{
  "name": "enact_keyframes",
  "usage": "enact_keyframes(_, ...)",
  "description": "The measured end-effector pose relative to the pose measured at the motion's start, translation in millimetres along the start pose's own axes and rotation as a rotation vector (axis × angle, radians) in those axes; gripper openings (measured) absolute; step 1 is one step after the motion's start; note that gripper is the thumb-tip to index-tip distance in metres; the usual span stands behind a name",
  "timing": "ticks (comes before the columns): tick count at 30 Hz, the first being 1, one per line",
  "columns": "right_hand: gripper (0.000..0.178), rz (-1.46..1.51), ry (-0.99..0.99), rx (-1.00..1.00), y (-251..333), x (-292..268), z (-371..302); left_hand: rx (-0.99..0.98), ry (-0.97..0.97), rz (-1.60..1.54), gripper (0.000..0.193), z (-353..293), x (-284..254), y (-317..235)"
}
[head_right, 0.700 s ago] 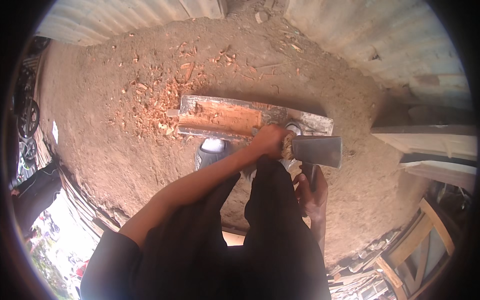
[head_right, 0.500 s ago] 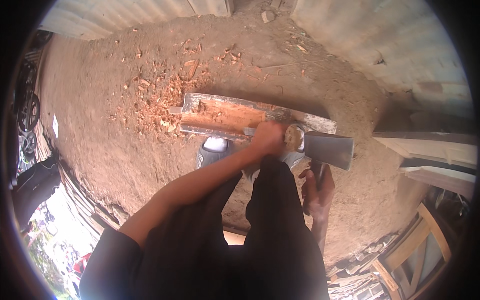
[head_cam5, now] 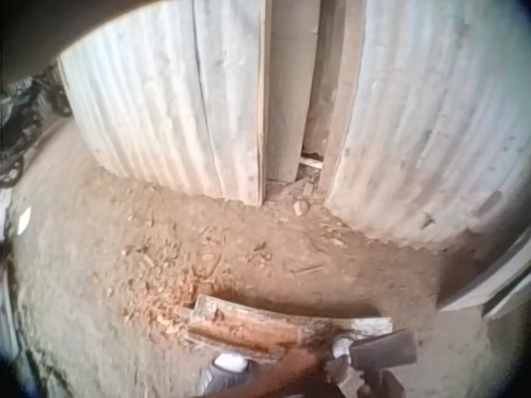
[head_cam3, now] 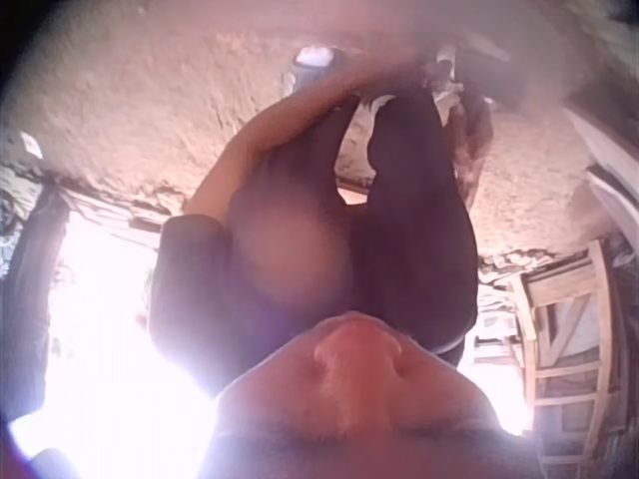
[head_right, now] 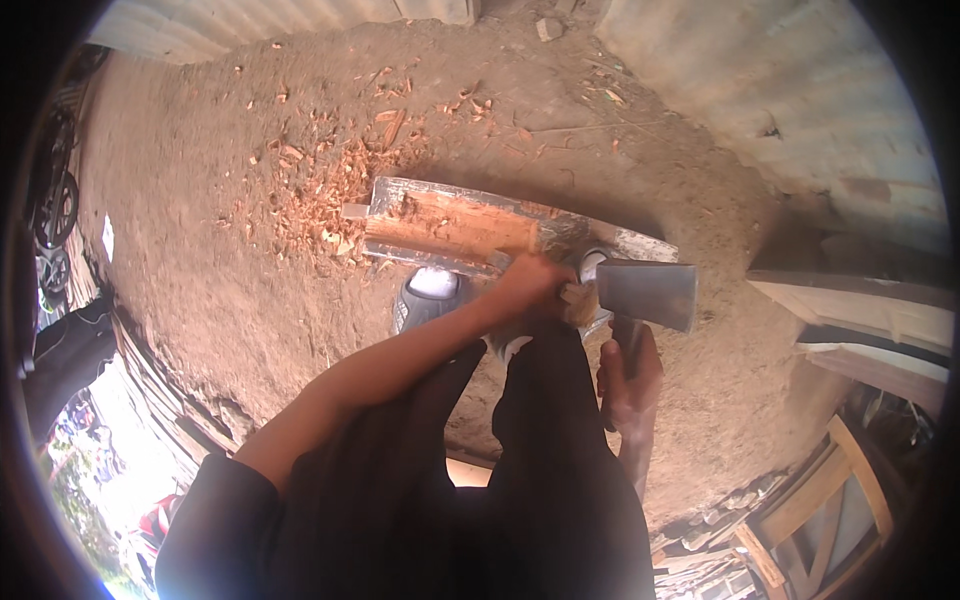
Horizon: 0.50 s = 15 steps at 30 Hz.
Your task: The person uses a small axe to repeatedly chip away at a piece of wood resting on a wooden block. Wood shavings accumulate on the ground as the person continues to shape the wood.
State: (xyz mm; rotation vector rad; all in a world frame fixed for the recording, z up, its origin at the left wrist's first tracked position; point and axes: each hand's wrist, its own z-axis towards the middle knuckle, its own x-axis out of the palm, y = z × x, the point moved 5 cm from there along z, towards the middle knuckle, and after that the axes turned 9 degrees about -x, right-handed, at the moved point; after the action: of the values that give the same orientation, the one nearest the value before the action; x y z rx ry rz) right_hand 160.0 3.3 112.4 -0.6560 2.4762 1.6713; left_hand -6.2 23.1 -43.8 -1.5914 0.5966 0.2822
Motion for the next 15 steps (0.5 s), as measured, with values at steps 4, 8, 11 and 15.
enact_keyframes(4, 0.038, 0.043, -0.058, 0.013, 0, -4, -4, -0.069, -0.224, -0.095, 0.038, 1, -12, -6)
enact_keyframes(8, 0.039, -0.104, 0.043, 0.08, -1, 4, 2, -0.111, -0.271, -0.105, 0.041, 0, -13, 2)
enact_keyframes(11, 0.039, -0.105, 0.054, 0.078, -4, 0, 1, -0.079, -0.259, -0.093, 0.042, -2, -18, -1)
enact_keyframes(15, 0.038, 0.021, -0.017, 0.072, 4, -4, -6, -0.191, -0.141, -0.093, 0.04, 10, -16, -9)
